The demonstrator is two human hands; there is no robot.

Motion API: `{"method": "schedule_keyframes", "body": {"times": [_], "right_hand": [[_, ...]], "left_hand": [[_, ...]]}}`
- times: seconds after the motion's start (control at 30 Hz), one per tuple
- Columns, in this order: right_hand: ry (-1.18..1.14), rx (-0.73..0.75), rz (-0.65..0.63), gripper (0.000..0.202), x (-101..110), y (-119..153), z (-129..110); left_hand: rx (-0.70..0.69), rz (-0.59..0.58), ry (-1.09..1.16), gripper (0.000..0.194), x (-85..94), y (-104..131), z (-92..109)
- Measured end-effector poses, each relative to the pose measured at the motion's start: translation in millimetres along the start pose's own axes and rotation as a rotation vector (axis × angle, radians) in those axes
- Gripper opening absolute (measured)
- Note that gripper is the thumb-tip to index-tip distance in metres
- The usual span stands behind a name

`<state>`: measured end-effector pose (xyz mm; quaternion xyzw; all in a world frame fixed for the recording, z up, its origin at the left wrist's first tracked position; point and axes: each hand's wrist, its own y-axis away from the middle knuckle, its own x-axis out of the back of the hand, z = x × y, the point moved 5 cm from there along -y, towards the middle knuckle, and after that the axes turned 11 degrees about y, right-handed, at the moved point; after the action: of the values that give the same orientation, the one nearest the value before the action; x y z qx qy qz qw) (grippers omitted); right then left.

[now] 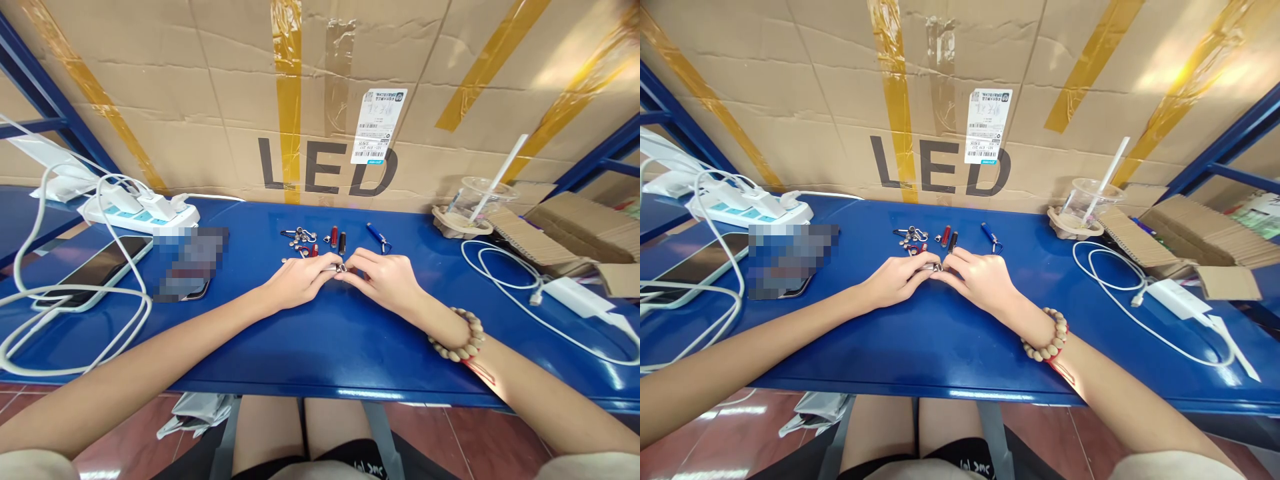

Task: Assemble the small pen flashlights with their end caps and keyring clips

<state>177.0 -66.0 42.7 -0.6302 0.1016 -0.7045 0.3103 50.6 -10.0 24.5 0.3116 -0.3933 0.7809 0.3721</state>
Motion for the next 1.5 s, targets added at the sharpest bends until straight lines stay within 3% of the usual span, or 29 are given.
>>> {"method": "schedule_keyframes", "body": {"times": [0.33,0.7,1.07,1.5], "right_hand": [[0.089,-0.003,-0.054,0.043,-0.4,0.4,-5.7],[-0.019,-0.051,-0.109,0.036,-2.5,0.9,-3.8],[-0.273,-0.136,-0.136,0.034,-4.7,-0.3,-3.9],[-0.315,-0.167,-0.168,0.036,-9.6,-0.4,-2.0]], "left_hand": [[0.020,0.012,0.012,0.026,-1.1,-0.1,-3.3],[0.025,-0.006,0.061,0.025,0.1,0.5,-1.3],[0.000,0.010,0.099,0.029,0.7,-0.6,0.7],[0.039,-0.014,0.097,0.028,-0.7,-1.5,-1.4]]}}
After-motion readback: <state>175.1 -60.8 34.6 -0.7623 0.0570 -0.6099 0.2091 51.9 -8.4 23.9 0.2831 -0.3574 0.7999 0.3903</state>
